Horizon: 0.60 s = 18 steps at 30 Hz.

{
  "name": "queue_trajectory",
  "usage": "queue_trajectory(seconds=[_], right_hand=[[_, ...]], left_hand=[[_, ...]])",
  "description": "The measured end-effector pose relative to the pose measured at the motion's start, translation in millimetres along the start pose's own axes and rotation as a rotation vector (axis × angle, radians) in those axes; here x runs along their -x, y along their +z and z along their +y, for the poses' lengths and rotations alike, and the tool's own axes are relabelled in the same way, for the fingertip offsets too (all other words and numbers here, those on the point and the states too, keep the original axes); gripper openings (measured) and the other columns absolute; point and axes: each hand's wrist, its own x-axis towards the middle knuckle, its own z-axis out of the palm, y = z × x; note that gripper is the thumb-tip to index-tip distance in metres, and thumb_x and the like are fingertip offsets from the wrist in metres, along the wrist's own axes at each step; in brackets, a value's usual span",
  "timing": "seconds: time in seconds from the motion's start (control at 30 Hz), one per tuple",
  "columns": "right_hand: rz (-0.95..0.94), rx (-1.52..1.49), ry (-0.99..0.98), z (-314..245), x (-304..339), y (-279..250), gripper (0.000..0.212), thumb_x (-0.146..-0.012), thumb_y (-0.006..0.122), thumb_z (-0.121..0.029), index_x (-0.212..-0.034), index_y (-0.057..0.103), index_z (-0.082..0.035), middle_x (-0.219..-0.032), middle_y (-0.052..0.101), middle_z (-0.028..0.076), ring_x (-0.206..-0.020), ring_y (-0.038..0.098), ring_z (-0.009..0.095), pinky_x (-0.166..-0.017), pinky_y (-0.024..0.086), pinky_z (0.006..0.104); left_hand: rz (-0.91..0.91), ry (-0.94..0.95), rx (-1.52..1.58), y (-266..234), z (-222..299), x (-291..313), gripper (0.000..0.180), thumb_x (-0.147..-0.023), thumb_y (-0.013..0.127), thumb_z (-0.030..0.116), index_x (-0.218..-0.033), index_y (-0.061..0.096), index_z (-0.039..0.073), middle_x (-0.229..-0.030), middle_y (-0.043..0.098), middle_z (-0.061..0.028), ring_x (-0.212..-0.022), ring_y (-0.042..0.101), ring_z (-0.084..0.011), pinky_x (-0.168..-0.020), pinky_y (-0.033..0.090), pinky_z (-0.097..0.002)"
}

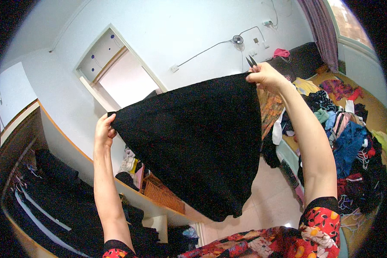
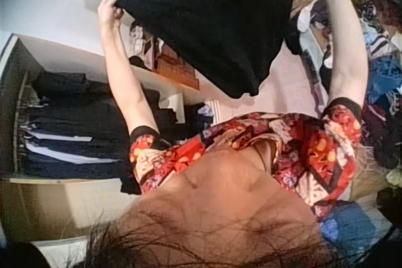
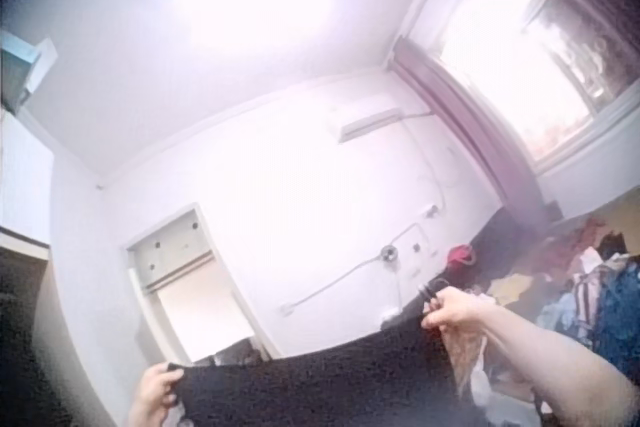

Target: The person holds up black shorts, places them on a pink hanger, and sets them on a bed before picking through a pile of clothes and selecting a pair of silver shorts to inspect and prepare for hanging.

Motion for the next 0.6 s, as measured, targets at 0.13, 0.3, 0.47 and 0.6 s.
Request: queue_trajectory(seconds=[0.13, 0.3, 0.47, 0.6], right_hand=[[0.046, 0.194, -0.044, -8, -14, 9, 0.014, -0.071, 0.065, -0.006, -0.073, 0.051, -0.008, -0.06, 0.041, -0.007, -0.046, 0.036, 0.003, -0.04, 0.027, 0.0201], [0.02, 0.235, -0.035, -8, -32, -1, 0.015, -0.069, 0.066, -0.008, -0.076, 0.054, -0.005, -0.065, 0.046, -0.004, -0.051, 0.04, 0.004, -0.042, 0.029, 0.0209], [-0.062, 0.299, -0.098, -15, -39, -6, 0.015, -0.068, 0.066, -0.007, -0.074, 0.052, -0.005, -0.066, 0.046, -0.003, -0.051, 0.04, 0.005, -0.042, 0.029, 0.0216], [-0.025, 0.456, -0.042, -24, -36, 3, 0.012, -0.071, 0.063, -0.009, -0.075, 0.052, -0.004, -0.065, 0.046, -0.003, -0.051, 0.041, 0.005, -0.043, 0.03, 0.0216]], left_hand=[[0.033, 0.0, -0.009, 0, -2, -3, 0.007, -0.085, 0.058, 0.013, -0.083, 0.057, 0.007, -0.06, 0.05, 0.0048, -0.034, 0.028, -0.0016, -0.031, 0.018, -0.0183], [-0.004, 0.03, -0.046, 0, 8, -2, 0.009, -0.084, 0.06, 0.014, -0.086, 0.058, 0.006, -0.062, 0.051, 0.0039, -0.034, 0.027, -0.0025, -0.031, 0.018, -0.0189], [-0.007, 0.076, -0.157, 1, 19, 7, 0.01, -0.082, 0.063, 0.015, -0.083, 0.059, 0.006, -0.063, 0.049, 0.0041, -0.038, 0.028, -0.002, -0.036, 0.018, -0.0194], [0.079, 0.168, -0.444, 8, 15, 6, 0.012, -0.08, 0.066, 0.016, -0.077, 0.062, 0.005, -0.065, 0.051, 0.0049, -0.057, 0.04, -0.0049, -0.051, 0.031, -0.0219]])
